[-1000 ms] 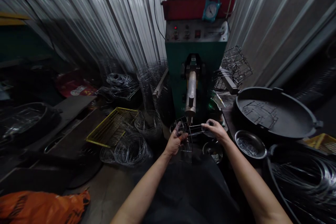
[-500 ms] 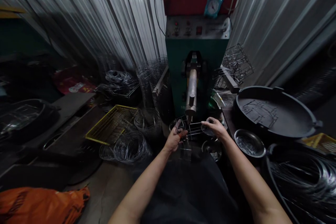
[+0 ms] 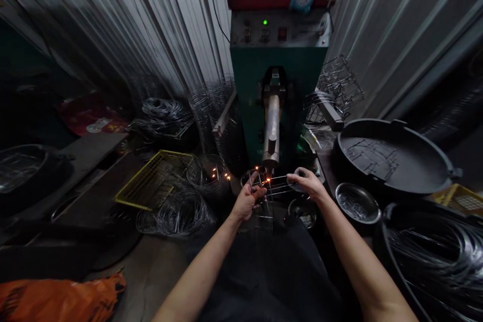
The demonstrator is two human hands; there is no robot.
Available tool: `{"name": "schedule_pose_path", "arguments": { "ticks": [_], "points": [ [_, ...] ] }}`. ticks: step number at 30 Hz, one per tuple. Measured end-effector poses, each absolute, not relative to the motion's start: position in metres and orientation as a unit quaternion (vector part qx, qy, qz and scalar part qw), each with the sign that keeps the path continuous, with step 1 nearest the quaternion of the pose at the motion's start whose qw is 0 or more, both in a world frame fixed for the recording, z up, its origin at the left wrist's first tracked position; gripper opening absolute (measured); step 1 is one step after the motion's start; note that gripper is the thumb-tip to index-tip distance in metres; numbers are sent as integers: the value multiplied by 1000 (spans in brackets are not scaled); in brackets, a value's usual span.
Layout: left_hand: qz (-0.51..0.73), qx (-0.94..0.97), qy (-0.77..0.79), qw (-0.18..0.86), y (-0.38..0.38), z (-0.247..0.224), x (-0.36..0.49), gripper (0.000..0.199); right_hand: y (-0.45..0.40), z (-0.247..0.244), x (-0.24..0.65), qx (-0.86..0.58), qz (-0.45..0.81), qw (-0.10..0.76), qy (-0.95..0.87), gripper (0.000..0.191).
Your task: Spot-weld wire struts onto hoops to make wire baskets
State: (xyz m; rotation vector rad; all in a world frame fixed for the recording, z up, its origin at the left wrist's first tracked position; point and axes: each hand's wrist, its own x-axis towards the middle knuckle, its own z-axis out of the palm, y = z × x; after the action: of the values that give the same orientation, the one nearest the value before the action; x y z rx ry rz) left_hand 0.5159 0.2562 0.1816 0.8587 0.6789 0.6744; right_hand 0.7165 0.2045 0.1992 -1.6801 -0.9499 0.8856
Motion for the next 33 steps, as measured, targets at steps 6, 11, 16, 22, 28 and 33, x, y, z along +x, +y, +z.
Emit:
{"name": "schedule_pose_path", "arguments": {
  "ticks": [6, 11, 16, 22, 28, 33],
  "points": [
    [371, 383, 280, 798, 254, 175, 517, 66, 182, 195, 729, -716, 228, 460, -473, 54],
    [380, 376, 304, 789, 255, 172, 519, 47, 170, 194, 728, -696, 244, 489, -465, 48],
    [373, 385, 328, 778, 254, 175, 520, 44, 173, 197, 710, -683, 259, 488, -478, 40],
    [376, 388, 341, 769, 258, 177, 520, 44, 180, 201, 703, -672, 266, 500, -477, 40],
    [383, 390, 336, 767, 262, 181, 521, 43, 188, 197, 706, -678, 266, 504, -464, 40],
    [377, 380, 347, 771, 266, 183, 526, 43, 193, 199, 706, -682, 263, 499, -466, 39]
  ]
}}
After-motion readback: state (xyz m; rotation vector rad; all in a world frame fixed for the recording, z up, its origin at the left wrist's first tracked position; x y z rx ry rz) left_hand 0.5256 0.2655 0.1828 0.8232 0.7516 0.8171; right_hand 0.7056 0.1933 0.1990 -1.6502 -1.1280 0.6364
